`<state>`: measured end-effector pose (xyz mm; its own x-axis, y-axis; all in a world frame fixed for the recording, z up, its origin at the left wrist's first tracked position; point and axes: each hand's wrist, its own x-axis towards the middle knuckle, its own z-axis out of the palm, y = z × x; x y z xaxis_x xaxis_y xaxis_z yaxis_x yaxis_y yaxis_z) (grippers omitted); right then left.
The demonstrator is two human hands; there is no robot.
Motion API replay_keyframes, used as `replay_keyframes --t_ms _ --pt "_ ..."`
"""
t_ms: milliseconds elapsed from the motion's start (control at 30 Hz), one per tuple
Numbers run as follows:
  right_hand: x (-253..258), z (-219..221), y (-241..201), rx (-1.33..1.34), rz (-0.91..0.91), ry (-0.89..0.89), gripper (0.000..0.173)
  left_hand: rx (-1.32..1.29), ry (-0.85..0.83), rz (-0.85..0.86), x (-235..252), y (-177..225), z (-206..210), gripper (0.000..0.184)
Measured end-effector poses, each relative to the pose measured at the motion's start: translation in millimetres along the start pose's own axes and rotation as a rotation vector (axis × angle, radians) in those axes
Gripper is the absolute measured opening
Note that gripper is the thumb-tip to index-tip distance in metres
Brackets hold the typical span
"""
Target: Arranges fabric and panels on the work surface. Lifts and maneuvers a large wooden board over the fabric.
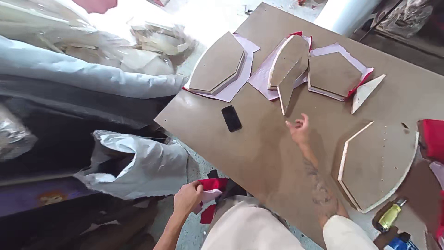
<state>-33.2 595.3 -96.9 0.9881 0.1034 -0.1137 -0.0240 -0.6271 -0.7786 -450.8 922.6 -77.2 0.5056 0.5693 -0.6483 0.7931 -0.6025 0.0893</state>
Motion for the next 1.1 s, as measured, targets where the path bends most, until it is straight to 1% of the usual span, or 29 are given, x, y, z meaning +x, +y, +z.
replay_keyframes --t_ms 67,100,133,200,267,333,367,433,500,567,600,667,700,733,767,800,833,900,933,1000,1067,1100 --pt "58 28 -24 -0.106 0.058 0.016 0.11 0.019 -0.092 0.117 31 12 -37 0.069" --pt "85 41 -34 -0.138 0.081 0.007 0.114 0.013 -0.1 0.175 48 19 -53 0.073" --pt "103 54 -42 -0.151 0.097 -0.011 0.113 -0.007 -0.086 0.227 64 25 -70 0.07" --pt "112 72 -51 -0.177 0.072 -0.014 0.097 -0.072 -0.032 0.281 102 32 -101 0.055" --pt "83 83 -52 -0.172 -0.01 0.054 0.081 -0.171 0.061 0.29 145 30 -128 0.05" --pt "30 87 -43 -0.124 -0.094 0.181 0.076 -0.27 0.169 0.293 189 26 -151 0.056" --pt "-4 86 -37 -0.13 -0.089 0.239 0.077 -0.304 0.214 0.296 210 24 -161 0.061" --pt "-64 78 -20 -0.189 -0.001 0.334 0.079 -0.343 0.284 0.293 250 21 -181 0.071" --pt "-109 62 0 -0.301 0.14 0.329 0.079 -0.391 0.331 0.245 284 25 -199 0.074" --pt "-131 45 9 -0.553 0.257 0.366 0.076 -0.453 0.394 0.188 315 40 -216 0.073" --pt "-131 36 4 -0.675 0.316 0.371 0.075 -0.48 0.427 0.162 332 48 -223 0.074" --pt "-111 21 -11 -0.787 0.331 0.403 0.074 -0.506 0.482 0.131 361 62 -240 0.078" --pt "-93 20 -19 -0.757 0.323 0.408 0.07 -0.503 0.502 0.112 376 68 -250 0.081" --pt "-70 23 -27 -0.656 0.31 0.4 0.062 -0.492 0.497 0.086 391 75 -264 0.084" --pt "-48 30 -30 -0.497 0.31 0.364 0.055 -0.474 0.463 0.061 405 82 -276 0.084" --pt "-21 39 -31 -0.314 0.312 0.315 0.051 -0.463 0.417 0.053 418 88 -286 0.079" --pt "9 49 -32 -0.155 0.342 0.257 0.05 -0.449 0.373 0.062 429 94 -295 0.067" --pt "67 70 -33 0.016 0.402 0.2 0.05 -0.428 0.322 0.08 440 99 -302 0.043" --pt "96 80 -36 0.082 0.434 0.212 0.049 -0.422 0.322 0.085 441 101 -303 0.037" --pt "148 93 -45 0.173 0.509 0.25 0.047 -0.385 0.362 0.089 440 101 -300 0.036" --pt "194 105 -57 0.163 0.587 0.238 0.045 -0.33 0.381 0.058 438 98 -301 0.039" --pt "211 112 -62 0.125 0.608 0.22 0.043 -0.299 0.361 0.045 435 94 -302 0.04"
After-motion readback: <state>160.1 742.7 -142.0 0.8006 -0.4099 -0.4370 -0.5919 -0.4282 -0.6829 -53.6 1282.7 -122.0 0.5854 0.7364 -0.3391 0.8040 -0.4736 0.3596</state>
